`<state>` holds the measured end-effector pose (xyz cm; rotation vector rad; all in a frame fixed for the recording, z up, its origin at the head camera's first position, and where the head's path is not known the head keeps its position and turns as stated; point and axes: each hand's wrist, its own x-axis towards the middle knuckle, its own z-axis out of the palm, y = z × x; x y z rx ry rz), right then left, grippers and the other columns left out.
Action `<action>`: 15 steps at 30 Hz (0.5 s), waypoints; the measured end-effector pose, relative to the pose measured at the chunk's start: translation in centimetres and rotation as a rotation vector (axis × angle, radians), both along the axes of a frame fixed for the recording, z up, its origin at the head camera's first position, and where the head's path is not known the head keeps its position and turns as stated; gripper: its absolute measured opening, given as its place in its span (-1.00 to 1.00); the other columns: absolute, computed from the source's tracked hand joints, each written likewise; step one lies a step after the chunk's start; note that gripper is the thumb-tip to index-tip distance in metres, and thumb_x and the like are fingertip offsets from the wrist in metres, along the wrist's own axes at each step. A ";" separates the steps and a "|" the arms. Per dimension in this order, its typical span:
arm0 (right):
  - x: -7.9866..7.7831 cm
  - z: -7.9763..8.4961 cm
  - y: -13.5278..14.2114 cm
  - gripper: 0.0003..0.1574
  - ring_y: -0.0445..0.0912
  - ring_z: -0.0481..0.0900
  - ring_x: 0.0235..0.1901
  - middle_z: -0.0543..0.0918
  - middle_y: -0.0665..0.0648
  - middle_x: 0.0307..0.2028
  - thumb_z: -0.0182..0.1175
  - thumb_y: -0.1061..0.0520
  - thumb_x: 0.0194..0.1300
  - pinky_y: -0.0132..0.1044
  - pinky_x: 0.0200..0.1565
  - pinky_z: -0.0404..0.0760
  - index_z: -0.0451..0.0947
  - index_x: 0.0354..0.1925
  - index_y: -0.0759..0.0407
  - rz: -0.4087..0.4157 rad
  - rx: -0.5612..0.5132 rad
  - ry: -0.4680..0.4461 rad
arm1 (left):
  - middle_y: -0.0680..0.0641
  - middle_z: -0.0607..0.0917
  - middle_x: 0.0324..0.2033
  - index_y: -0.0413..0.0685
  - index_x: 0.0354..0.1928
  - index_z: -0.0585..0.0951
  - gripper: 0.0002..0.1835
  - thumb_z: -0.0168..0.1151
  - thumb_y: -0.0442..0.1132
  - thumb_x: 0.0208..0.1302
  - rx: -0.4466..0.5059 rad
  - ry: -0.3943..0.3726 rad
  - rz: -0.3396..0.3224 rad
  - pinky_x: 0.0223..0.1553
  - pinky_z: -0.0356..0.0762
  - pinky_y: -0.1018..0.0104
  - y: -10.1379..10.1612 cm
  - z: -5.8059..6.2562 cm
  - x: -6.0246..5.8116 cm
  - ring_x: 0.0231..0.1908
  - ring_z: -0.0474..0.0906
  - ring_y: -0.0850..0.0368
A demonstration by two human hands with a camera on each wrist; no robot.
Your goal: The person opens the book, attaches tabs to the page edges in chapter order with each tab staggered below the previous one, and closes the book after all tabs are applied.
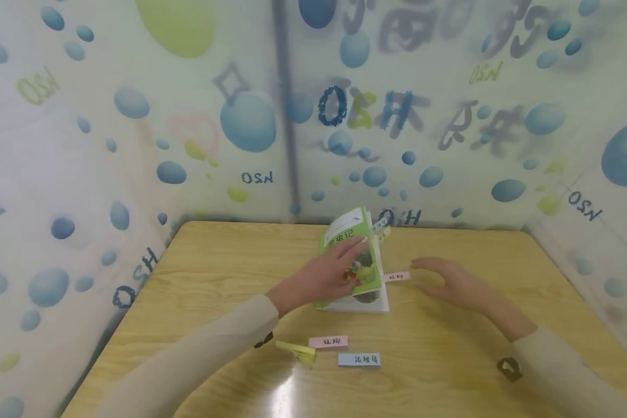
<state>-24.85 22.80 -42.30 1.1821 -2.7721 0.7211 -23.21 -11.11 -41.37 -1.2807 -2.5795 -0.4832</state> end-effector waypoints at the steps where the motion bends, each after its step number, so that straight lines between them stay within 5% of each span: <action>1: 0.0 -0.1 0.1 -0.50 0.29 0.49 0.21 0.59 0.32 0.19 0.38 0.22 0.32 0.24 0.22 0.42 0.57 0.19 0.31 -0.003 -0.006 0.002 | -0.20 0.17 0.51 -0.14 0.56 0.15 -0.21 0.28 -0.16 0.41 -0.047 -0.059 0.028 0.30 0.35 0.25 0.1 -0.4 0.0 0.47 0.13 -0.03; 7: 0.2 -0.9 0.3 -0.46 0.31 0.46 0.24 0.56 0.34 0.23 0.35 0.12 0.38 0.27 0.24 0.38 0.54 0.24 0.32 -0.049 -0.025 -0.018 | -0.17 0.04 0.57 0.05 0.57 0.22 -0.34 0.03 0.10 0.57 -0.360 -0.324 0.170 0.45 -0.02 -0.05 0.4 -1.5 0.7 0.51 -0.06 -0.24; 15: 1.2 -1.6 0.1 -0.33 0.32 0.37 0.31 0.46 0.35 0.33 0.26 -0.06 0.46 0.30 0.28 0.29 0.45 0.34 0.31 -0.088 -0.052 -0.086 | -0.06 -0.11 0.60 0.21 0.63 0.03 -0.33 -0.22 0.19 0.62 -0.528 -0.346 0.228 0.46 -0.10 -0.12 1.2 -1.6 1.1 0.54 -0.22 -0.16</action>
